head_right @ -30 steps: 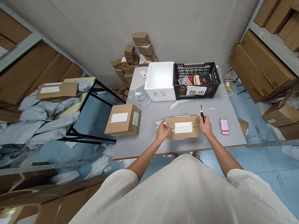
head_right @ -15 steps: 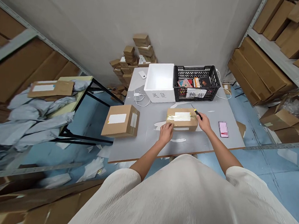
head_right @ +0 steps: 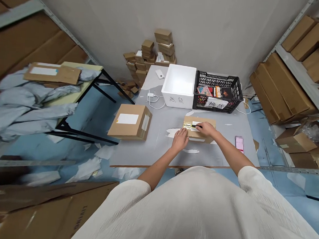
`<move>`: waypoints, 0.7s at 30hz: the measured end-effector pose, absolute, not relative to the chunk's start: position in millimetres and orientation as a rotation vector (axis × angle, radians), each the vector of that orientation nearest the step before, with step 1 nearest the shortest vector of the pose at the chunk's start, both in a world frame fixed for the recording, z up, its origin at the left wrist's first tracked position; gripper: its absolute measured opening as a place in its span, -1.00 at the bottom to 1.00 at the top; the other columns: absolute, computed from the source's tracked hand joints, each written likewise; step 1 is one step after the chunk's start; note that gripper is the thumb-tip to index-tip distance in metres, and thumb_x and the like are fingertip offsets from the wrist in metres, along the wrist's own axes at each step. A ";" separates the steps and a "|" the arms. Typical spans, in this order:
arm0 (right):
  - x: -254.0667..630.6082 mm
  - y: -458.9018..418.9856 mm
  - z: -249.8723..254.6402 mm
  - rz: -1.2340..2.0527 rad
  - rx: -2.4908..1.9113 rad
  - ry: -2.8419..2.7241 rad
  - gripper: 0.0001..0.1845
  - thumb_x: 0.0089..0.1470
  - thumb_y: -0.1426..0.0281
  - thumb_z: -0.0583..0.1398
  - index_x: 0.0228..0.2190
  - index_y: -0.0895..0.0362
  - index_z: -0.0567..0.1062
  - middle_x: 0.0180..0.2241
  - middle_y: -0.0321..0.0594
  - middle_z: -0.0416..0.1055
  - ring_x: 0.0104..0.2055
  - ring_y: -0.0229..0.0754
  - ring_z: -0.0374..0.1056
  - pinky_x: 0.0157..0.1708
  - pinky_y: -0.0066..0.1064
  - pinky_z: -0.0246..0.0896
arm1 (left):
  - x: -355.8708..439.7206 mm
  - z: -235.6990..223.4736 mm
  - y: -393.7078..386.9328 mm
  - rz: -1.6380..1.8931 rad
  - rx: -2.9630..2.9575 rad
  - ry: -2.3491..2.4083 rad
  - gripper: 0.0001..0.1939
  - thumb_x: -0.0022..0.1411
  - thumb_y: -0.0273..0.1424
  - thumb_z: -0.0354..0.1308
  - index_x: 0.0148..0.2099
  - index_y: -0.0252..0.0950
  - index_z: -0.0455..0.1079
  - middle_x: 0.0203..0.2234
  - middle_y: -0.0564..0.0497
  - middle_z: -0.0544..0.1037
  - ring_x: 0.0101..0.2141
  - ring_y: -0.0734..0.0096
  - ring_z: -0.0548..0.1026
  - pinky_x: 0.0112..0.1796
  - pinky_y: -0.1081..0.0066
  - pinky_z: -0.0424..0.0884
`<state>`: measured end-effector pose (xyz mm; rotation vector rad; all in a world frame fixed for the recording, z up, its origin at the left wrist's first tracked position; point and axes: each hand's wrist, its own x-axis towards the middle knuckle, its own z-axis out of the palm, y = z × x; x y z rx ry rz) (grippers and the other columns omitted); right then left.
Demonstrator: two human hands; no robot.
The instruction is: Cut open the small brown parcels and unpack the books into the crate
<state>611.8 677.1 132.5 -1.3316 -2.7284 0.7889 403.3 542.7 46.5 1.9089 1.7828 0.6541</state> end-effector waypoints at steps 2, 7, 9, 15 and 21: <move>604.7 682.0 133.4 0.791 -1.333 -2.753 -0.50 0.46 0.03 0.09 -0.07 -0.02 0.76 -0.08 -0.13 0.74 -0.06 0.08 0.58 -0.09 -0.29 0.31 | 402.6 45.7 544.5 0.681 1.890 1.774 -0.44 0.48 -0.39 0.03 0.47 -0.25 0.32 0.49 -0.26 0.35 0.54 0.00 0.17 0.50 -0.07 0.03; 597.8 687.7 135.8 0.790 -1.363 -2.733 -0.45 0.39 -0.11 0.15 0.00 -0.04 0.75 -0.12 -0.13 0.74 -0.04 0.11 0.58 -0.07 -0.27 0.35 | 401.6 44.7 547.3 0.695 1.905 1.775 -0.40 0.46 -0.44 0.01 0.49 -0.28 0.30 0.47 -0.26 0.38 0.52 0.02 0.21 0.48 -0.05 0.07; 596.9 687.5 135.4 0.784 -1.358 -2.736 -0.45 0.38 -0.11 0.15 0.01 -0.04 0.74 -0.12 -0.13 0.74 -0.03 0.12 0.58 -0.07 -0.27 0.35 | 401.4 43.9 547.6 0.690 1.916 1.781 -0.39 0.45 -0.44 0.01 0.49 -0.28 0.29 0.47 -0.26 0.39 0.52 0.03 0.21 0.48 -0.04 0.07; 591.9 689.5 127.3 0.730 -1.344 -2.786 -0.47 0.42 -0.05 0.10 -0.05 -0.05 0.76 -0.11 -0.12 0.74 -0.06 0.09 0.58 -0.09 -0.27 0.36 | 400.8 41.8 547.5 0.680 1.959 1.768 -0.43 0.45 -0.45 0.00 0.46 -0.31 0.34 0.46 -0.29 0.38 0.51 -0.01 0.23 0.48 -0.06 0.08; 603.2 707.9 123.2 0.728 -1.433 -2.779 -0.52 0.27 -0.10 0.24 -0.17 -0.05 0.79 -0.20 -0.07 0.73 -0.12 0.12 0.57 -0.12 -0.22 0.36 | 401.5 44.2 545.2 0.674 1.952 1.791 -0.41 0.46 -0.46 -0.02 0.47 -0.33 0.32 0.46 -0.31 0.39 0.51 -0.01 0.23 0.48 -0.05 0.07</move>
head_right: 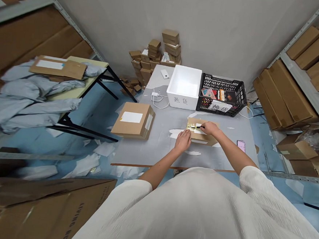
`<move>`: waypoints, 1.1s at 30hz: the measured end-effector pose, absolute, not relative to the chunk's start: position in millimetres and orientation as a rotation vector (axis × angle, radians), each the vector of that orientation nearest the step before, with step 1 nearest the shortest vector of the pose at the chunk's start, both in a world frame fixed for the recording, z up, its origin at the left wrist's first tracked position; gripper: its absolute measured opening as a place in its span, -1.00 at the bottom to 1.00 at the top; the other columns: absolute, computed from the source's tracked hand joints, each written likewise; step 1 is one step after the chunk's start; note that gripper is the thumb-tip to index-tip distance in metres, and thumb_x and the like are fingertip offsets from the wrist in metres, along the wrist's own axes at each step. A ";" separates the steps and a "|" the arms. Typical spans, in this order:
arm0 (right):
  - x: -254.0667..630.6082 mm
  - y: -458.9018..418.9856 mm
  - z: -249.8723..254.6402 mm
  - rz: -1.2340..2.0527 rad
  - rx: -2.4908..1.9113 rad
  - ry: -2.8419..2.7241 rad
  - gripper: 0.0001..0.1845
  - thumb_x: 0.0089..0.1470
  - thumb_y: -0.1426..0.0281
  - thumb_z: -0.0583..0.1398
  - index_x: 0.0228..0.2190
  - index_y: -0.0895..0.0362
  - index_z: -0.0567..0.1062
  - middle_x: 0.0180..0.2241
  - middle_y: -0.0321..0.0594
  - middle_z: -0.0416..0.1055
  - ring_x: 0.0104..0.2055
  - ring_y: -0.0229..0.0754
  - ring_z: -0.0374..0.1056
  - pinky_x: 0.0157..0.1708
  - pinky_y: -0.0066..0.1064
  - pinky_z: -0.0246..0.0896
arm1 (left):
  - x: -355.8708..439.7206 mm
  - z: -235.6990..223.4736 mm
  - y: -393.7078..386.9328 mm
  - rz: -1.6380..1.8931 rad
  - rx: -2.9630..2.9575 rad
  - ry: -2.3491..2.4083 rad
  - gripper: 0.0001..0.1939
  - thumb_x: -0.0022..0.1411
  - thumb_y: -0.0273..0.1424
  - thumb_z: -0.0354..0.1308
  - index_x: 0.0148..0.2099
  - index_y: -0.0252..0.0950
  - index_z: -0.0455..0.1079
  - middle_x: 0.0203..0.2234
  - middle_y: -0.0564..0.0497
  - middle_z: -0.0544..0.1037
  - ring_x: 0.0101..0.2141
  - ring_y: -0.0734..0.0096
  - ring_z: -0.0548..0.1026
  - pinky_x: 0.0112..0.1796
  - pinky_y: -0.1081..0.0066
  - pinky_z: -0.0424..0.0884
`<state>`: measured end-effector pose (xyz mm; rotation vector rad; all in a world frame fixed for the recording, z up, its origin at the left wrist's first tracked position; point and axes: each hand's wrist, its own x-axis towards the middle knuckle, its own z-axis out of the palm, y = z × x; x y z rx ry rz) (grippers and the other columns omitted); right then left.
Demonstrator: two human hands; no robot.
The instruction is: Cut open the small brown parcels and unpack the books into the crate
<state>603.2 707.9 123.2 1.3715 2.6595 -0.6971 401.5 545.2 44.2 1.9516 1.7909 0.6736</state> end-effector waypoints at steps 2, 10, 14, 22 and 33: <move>611.3 712.1 125.3 -0.675 1.409 2.610 -0.55 0.23 -0.08 0.27 -0.19 -0.06 0.80 -0.21 -0.06 0.73 -0.12 0.14 0.57 -0.14 -0.20 0.36 | 402.2 46.0 544.3 0.660 1.954 1.801 -0.40 0.47 -0.44 -0.02 0.49 -0.32 0.30 0.46 -0.31 0.38 0.51 -0.03 0.24 0.48 -0.06 0.07; 655.9 710.2 150.0 -0.638 1.542 2.398 -0.72 0.19 0.08 0.36 -0.26 -0.04 0.80 -0.21 -0.01 0.70 -0.04 0.20 0.55 -0.06 -0.13 0.33 | 408.4 54.6 544.8 0.527 1.981 1.894 -0.40 0.50 -0.38 -0.01 0.52 -0.31 0.27 0.45 -0.33 0.37 0.48 -0.10 0.26 0.45 -0.08 0.11; 691.0 707.8 169.7 -0.440 1.491 2.235 -0.61 0.29 0.12 0.23 -0.04 -0.03 0.79 -0.02 0.01 0.70 0.02 0.18 0.55 -0.10 -0.19 0.33 | 409.8 59.9 544.9 0.406 2.055 1.962 -0.42 0.52 -0.39 -0.03 0.51 -0.25 0.27 0.44 -0.25 0.40 0.47 -0.01 0.27 0.43 -0.03 0.17; 758.7 700.9 185.2 -0.509 1.532 2.227 -0.51 0.35 0.11 0.16 0.11 -0.02 0.74 -0.07 -0.02 0.71 -0.05 0.08 0.56 -0.22 -0.30 0.25 | 415.6 71.3 544.2 0.270 2.100 2.056 -0.50 0.48 -0.41 0.01 0.40 -0.22 0.36 0.34 -0.24 0.46 0.39 -0.03 0.33 0.36 0.02 0.23; 808.7 676.4 155.5 -1.058 1.764 2.340 -0.60 0.42 0.14 0.13 -0.22 0.10 0.67 -0.33 -0.19 0.66 -0.39 -0.18 0.53 -0.34 -0.41 0.25 | 447.7 89.4 592.6 0.114 2.098 1.903 -0.43 0.47 -0.12 0.18 0.43 -0.13 0.32 0.41 -0.22 0.33 0.40 -0.13 0.25 0.39 -0.02 0.12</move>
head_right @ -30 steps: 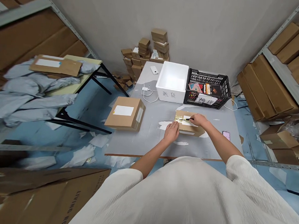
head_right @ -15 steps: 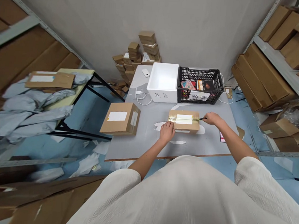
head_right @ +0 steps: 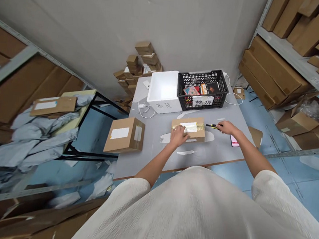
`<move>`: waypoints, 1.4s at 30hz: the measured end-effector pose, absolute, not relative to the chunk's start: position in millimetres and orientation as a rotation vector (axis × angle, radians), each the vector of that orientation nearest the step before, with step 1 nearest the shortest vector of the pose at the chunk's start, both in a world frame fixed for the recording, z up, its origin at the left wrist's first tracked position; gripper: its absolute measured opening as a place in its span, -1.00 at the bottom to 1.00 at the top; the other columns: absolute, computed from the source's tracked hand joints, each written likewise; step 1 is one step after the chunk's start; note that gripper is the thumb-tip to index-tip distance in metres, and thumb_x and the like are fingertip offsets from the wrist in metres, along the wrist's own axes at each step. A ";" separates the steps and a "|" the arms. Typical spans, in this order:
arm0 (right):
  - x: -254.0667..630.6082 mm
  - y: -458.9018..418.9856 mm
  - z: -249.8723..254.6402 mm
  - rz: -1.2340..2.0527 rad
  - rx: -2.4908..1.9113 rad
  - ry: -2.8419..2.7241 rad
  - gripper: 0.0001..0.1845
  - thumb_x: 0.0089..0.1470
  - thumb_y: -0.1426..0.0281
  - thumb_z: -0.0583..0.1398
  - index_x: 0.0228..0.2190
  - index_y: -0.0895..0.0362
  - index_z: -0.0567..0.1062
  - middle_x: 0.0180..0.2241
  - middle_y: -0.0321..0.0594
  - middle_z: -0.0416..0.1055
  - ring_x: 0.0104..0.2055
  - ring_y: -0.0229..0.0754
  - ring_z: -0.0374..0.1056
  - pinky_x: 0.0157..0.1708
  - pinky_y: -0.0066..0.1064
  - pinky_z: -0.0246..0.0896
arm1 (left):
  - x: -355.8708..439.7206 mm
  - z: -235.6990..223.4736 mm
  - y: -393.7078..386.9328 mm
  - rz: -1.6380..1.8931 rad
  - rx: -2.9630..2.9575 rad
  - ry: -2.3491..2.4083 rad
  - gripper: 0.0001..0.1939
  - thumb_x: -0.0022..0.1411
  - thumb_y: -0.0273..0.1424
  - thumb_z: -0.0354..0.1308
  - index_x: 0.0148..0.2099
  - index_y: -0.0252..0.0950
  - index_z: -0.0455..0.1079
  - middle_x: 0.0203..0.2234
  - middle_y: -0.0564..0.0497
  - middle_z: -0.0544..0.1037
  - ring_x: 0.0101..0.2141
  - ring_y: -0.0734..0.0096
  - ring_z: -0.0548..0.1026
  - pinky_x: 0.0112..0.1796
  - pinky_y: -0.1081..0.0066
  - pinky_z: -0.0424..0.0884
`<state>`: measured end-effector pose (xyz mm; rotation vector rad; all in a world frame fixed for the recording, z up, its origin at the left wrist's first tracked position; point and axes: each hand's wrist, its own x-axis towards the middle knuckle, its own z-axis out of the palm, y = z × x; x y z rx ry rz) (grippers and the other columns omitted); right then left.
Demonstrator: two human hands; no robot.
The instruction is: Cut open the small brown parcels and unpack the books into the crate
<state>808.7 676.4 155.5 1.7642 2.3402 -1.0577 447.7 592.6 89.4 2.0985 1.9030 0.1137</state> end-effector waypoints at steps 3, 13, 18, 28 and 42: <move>806.3 667.5 143.8 -1.261 1.870 2.319 -0.65 0.44 0.17 0.13 -0.20 0.11 0.62 -0.29 -0.18 0.66 -0.43 -0.22 0.52 -0.40 -0.44 0.27 | 468.8 89.3 609.1 0.003 2.168 1.670 -0.27 0.41 -0.03 0.26 0.50 -0.09 0.22 0.39 -0.22 0.35 0.38 -0.13 0.27 0.35 0.03 0.16; 808.2 674.5 108.4 -1.565 1.905 2.284 -0.74 0.36 0.21 0.25 -0.04 0.10 0.58 -0.28 -0.18 0.63 -0.42 -0.19 0.54 -0.47 -0.45 0.32 | 491.0 102.7 640.6 -0.267 2.077 1.705 -0.18 0.20 0.08 0.44 0.34 -0.15 0.26 0.32 -0.27 0.36 0.37 -0.19 0.28 0.33 -0.02 0.13; 810.0 692.7 100.7 -1.266 1.677 2.492 -0.67 0.37 0.21 0.21 0.00 0.09 0.66 -0.27 -0.19 0.67 -0.27 -0.11 0.56 -0.25 -0.39 0.33 | 494.5 102.9 639.6 -0.255 2.060 1.739 -0.19 0.11 0.03 0.53 0.25 -0.13 0.27 0.29 -0.24 0.38 0.35 -0.18 0.31 0.29 0.05 0.19; 782.5 742.2 98.2 -0.642 1.416 2.646 -0.67 0.35 0.26 0.18 -0.03 -0.04 0.73 -0.02 -0.05 0.67 0.05 0.10 0.50 0.01 -0.22 0.20 | 495.6 97.0 634.0 -0.235 2.139 1.761 -0.25 0.18 -0.02 0.51 0.25 -0.17 0.27 0.21 -0.24 0.43 0.25 -0.17 0.43 0.26 0.08 0.20; 808.6 695.5 83.1 -1.372 1.534 2.358 -0.68 0.25 0.11 0.18 -0.25 0.04 0.62 -0.38 -0.33 0.54 -0.34 -0.18 0.37 -0.34 -0.45 0.19 | 493.7 96.5 630.0 -0.152 2.122 1.761 -0.24 0.22 0.00 0.49 0.29 -0.17 0.29 0.22 -0.23 0.44 0.24 -0.14 0.44 0.25 0.10 0.21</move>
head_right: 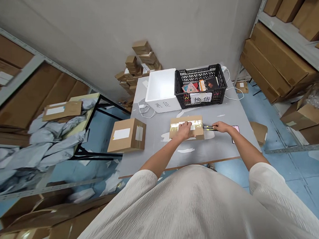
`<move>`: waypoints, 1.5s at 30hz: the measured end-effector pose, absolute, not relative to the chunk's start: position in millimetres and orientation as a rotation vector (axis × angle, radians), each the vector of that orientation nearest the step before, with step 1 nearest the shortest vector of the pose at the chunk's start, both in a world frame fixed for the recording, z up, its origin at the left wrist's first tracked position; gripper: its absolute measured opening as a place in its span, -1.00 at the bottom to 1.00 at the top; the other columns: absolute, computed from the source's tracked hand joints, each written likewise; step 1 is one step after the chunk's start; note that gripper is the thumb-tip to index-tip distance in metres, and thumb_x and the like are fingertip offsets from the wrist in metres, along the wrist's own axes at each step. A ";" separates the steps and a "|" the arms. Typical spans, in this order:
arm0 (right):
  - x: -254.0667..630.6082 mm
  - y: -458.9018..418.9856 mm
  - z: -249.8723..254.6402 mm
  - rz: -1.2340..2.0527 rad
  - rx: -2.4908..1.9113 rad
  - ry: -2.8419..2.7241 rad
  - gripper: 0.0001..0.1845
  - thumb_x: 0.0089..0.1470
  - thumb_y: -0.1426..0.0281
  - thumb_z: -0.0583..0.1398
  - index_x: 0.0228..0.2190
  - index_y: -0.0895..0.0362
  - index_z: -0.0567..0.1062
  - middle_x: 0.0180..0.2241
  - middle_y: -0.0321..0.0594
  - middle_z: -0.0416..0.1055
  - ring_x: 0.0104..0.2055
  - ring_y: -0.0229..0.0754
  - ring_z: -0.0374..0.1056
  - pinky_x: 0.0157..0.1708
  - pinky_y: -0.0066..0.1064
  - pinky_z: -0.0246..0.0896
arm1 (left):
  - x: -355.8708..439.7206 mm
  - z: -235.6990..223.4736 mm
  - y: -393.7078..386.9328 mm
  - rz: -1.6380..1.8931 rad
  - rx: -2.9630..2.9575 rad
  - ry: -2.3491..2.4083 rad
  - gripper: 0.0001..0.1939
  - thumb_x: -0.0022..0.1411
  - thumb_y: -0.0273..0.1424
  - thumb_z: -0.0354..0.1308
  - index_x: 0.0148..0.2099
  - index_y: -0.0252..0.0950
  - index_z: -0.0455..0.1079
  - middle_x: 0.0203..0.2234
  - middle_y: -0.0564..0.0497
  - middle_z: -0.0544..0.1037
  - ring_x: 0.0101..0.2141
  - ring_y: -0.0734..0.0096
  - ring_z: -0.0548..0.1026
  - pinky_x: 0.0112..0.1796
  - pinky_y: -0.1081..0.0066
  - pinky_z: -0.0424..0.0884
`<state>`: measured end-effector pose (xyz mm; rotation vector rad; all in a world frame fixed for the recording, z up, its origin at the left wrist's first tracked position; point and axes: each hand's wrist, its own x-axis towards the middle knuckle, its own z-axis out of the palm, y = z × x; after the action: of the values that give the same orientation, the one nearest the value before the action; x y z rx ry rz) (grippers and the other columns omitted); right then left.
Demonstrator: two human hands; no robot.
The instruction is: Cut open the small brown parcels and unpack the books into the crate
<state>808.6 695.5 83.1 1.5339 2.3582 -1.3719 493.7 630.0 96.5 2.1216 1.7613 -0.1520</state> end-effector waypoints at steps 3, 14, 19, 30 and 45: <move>814.3 679.9 84.0 -1.473 1.701 2.202 -0.70 0.29 0.13 0.19 -0.19 0.07 0.57 -0.39 -0.27 0.56 -0.41 -0.20 0.38 -0.43 -0.46 0.19 | 491.9 99.0 626.8 -0.116 2.099 1.755 -0.15 0.23 0.00 0.47 0.41 -0.15 0.23 0.30 -0.25 0.41 0.30 -0.16 0.40 0.28 0.08 0.19; 795.3 629.9 100.9 -1.284 1.966 2.414 -0.57 0.51 0.11 0.03 0.17 0.04 0.50 -0.14 -0.13 0.68 -0.15 -0.04 0.56 -0.12 -0.29 0.42 | 480.5 91.1 646.2 0.101 2.145 1.833 -0.36 0.50 -0.40 -0.02 0.56 -0.11 0.13 0.54 -0.25 0.20 0.50 -0.06 0.18 0.40 -0.09 0.12; 770.7 611.2 96.8 -0.737 1.793 2.705 -0.51 0.46 0.22 0.15 0.30 0.06 0.52 0.14 0.04 0.57 0.11 0.13 0.47 0.13 -0.15 0.33 | 474.7 81.1 666.7 -0.016 2.152 1.752 -0.22 0.46 -0.30 0.12 0.62 -0.10 -0.01 0.60 -0.29 0.05 0.59 -0.13 -0.03 0.47 -0.27 -0.09; 775.1 610.2 85.3 -0.643 1.797 2.625 -0.50 0.43 0.24 0.21 0.32 0.00 0.55 0.05 0.00 0.55 0.03 0.08 0.47 0.06 -0.23 0.31 | 475.7 75.0 659.0 0.099 2.157 1.739 -0.23 0.54 -0.25 -0.07 0.68 -0.15 -0.14 0.62 -0.27 0.04 0.59 -0.09 -0.05 0.48 -0.25 -0.13; 775.1 611.9 83.9 -0.641 1.848 2.664 -0.48 0.46 0.22 0.17 0.35 -0.03 0.54 0.04 -0.03 0.54 0.04 0.07 0.49 0.08 -0.23 0.34 | 479.9 74.7 644.4 0.226 2.171 1.790 -0.24 0.57 -0.25 -0.20 0.71 -0.23 -0.19 0.62 -0.22 0.04 0.60 -0.02 -0.08 0.50 -0.22 -0.24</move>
<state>775.1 611.9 83.9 1.8483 2.6643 -0.6406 479.9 644.4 74.7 2.1715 1.7900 0.2264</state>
